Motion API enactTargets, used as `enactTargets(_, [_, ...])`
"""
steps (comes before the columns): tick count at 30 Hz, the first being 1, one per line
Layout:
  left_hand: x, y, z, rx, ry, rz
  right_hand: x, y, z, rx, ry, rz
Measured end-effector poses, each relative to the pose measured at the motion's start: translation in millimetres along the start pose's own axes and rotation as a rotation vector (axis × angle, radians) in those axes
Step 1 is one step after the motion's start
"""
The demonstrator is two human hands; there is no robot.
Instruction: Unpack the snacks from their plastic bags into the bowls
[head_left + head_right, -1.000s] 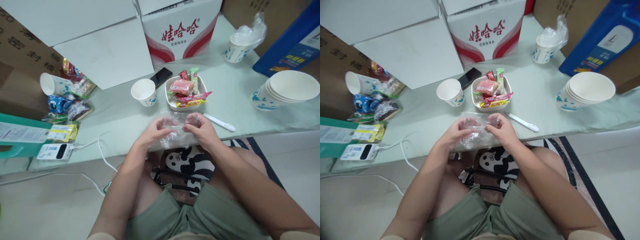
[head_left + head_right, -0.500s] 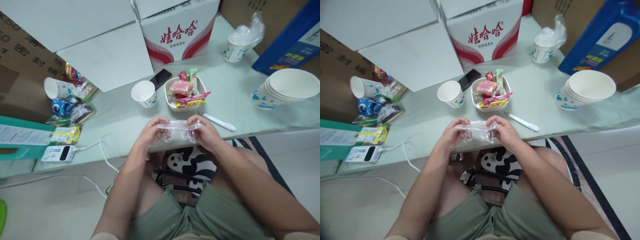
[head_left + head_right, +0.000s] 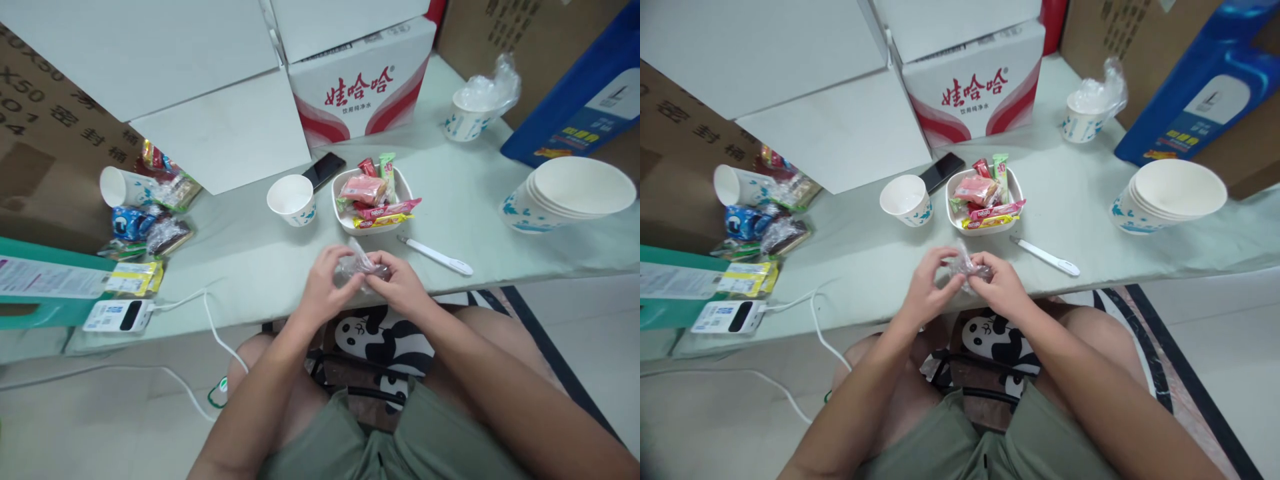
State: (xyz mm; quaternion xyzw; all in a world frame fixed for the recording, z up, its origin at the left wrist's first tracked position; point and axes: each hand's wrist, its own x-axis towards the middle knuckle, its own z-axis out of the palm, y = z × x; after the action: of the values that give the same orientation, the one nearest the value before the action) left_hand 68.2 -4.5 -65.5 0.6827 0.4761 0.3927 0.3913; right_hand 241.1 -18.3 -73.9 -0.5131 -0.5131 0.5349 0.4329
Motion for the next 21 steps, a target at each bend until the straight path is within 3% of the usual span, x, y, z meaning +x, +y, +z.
enactTargets(2, [-2, 0, 6, -0.176, -0.141, -0.097, -1, 0, 3, 0.157, -0.084, 0.026])
enactTargets(4, [0, -3, 4, -0.294, -0.128, -0.199, -1, 0, 2, 0.306, -0.134, 0.060])
enactTargets(6, [6, -6, -11, -0.258, 0.035, -0.239, -1, 0, 0, 0.402, -0.158, 0.054])
enactTargets(10, [32, 8, -60, 0.142, 0.608, -0.126, 0, 3, -5, 0.338, -0.149, 0.033])
enactTargets(12, [59, 23, -78, 0.257, 0.728, -0.106, 1, 5, -5, 0.298, -0.148, 0.030])
enactTargets(14, [93, 35, -87, 0.421, 0.675, -0.122, 3, 7, -4, 0.290, -0.151, 0.028])
enactTargets(16, [128, 38, -88, 0.498, 0.501, -0.158, 4, 6, -2, 0.271, -0.161, 0.028])
enactTargets(19, [170, 23, -84, 0.548, 0.202, -0.303, 4, 3, -1, 0.201, -0.208, 0.023])
enactTargets(21, [187, 8, -83, 0.535, 0.069, -0.387, 2, 1, -1, 0.165, -0.254, 0.032])
